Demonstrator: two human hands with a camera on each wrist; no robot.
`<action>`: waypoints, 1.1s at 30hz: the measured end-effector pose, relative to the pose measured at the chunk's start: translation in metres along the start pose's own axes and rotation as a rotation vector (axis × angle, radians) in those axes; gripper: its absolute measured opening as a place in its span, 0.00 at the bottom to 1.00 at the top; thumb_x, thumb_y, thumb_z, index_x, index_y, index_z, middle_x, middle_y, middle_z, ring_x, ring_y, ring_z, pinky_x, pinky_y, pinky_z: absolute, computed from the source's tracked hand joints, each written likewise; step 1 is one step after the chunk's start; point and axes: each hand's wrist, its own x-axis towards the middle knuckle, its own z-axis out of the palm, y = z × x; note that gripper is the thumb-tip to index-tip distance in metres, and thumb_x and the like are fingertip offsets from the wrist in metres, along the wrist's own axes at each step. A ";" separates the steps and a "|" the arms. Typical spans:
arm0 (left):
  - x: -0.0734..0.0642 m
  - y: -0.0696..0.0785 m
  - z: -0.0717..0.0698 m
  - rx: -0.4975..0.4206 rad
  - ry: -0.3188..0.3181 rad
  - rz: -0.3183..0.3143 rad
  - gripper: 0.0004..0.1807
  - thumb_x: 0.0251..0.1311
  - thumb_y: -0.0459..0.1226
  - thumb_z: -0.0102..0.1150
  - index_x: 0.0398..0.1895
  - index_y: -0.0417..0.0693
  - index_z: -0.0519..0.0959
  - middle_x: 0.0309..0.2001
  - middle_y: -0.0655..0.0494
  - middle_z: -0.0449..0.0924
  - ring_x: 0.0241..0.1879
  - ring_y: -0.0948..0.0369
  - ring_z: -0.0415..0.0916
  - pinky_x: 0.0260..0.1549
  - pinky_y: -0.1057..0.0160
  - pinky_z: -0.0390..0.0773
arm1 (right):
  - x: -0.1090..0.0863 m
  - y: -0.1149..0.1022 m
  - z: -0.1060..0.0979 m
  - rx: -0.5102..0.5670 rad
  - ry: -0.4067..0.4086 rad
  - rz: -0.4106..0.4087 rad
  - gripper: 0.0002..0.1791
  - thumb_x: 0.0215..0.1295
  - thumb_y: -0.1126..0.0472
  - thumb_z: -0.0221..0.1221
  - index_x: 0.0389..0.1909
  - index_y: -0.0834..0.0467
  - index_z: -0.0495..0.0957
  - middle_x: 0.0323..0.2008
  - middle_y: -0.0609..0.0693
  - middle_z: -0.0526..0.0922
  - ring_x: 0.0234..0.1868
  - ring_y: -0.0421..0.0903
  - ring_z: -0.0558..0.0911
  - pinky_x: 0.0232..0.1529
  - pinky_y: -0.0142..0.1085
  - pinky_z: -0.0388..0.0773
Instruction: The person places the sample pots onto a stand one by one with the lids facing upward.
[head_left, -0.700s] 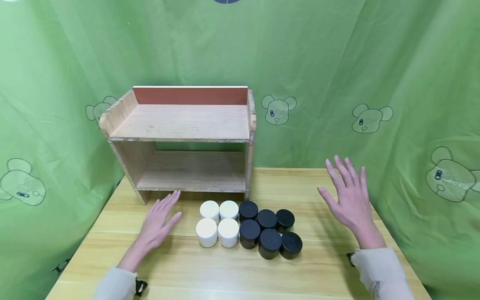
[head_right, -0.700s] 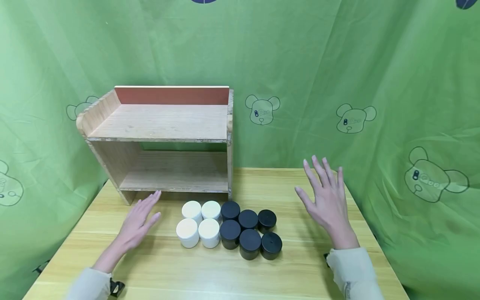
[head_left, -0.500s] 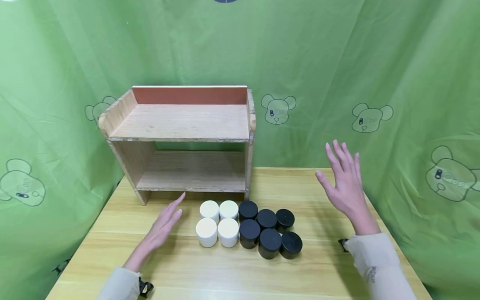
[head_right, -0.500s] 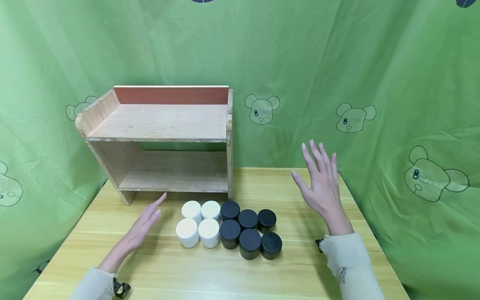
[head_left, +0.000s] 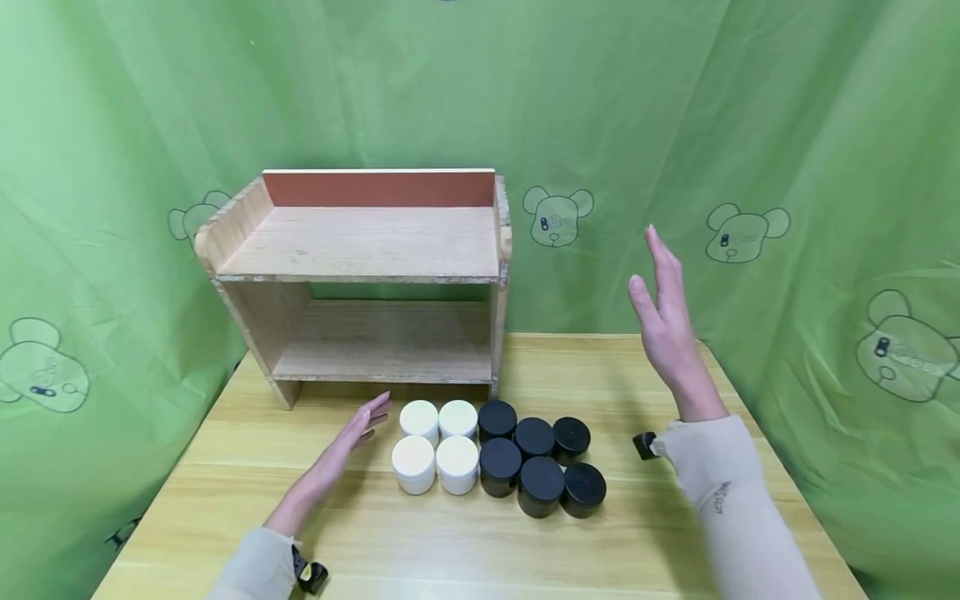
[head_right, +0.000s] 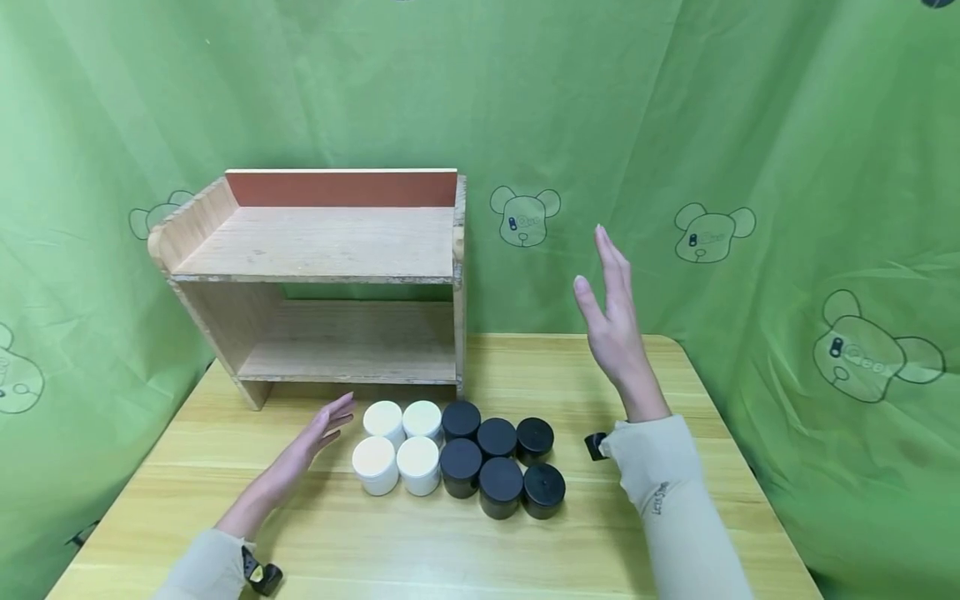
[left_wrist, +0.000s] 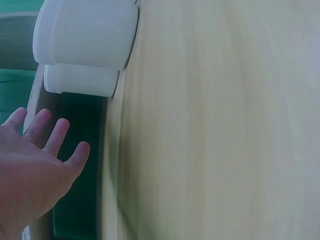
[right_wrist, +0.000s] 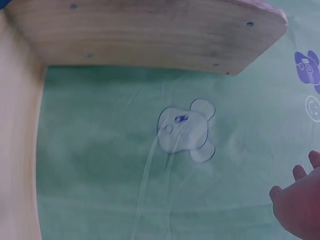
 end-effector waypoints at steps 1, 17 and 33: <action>0.002 -0.001 0.000 -0.014 -0.007 -0.005 0.32 0.84 0.51 0.17 0.84 0.51 0.49 0.82 0.37 0.49 0.79 0.35 0.50 0.76 0.30 0.46 | 0.003 -0.002 0.003 0.023 -0.001 -0.004 0.33 0.84 0.52 0.43 0.84 0.38 0.44 0.84 0.44 0.44 0.84 0.45 0.44 0.83 0.53 0.37; 0.018 -0.010 0.015 -0.101 -0.029 -0.113 0.32 0.83 0.55 0.27 0.84 0.59 0.51 0.83 0.44 0.50 0.81 0.42 0.50 0.79 0.37 0.46 | 0.041 -0.031 0.050 0.210 -0.064 -0.065 0.33 0.83 0.54 0.44 0.84 0.41 0.48 0.82 0.46 0.51 0.82 0.49 0.52 0.83 0.46 0.49; 0.028 -0.011 0.027 -0.127 -0.009 -0.139 0.31 0.82 0.57 0.31 0.82 0.64 0.55 0.80 0.52 0.58 0.80 0.47 0.54 0.80 0.40 0.46 | 0.059 -0.031 0.091 0.206 -0.152 -0.079 0.35 0.80 0.57 0.51 0.83 0.40 0.52 0.81 0.47 0.53 0.80 0.48 0.54 0.82 0.50 0.50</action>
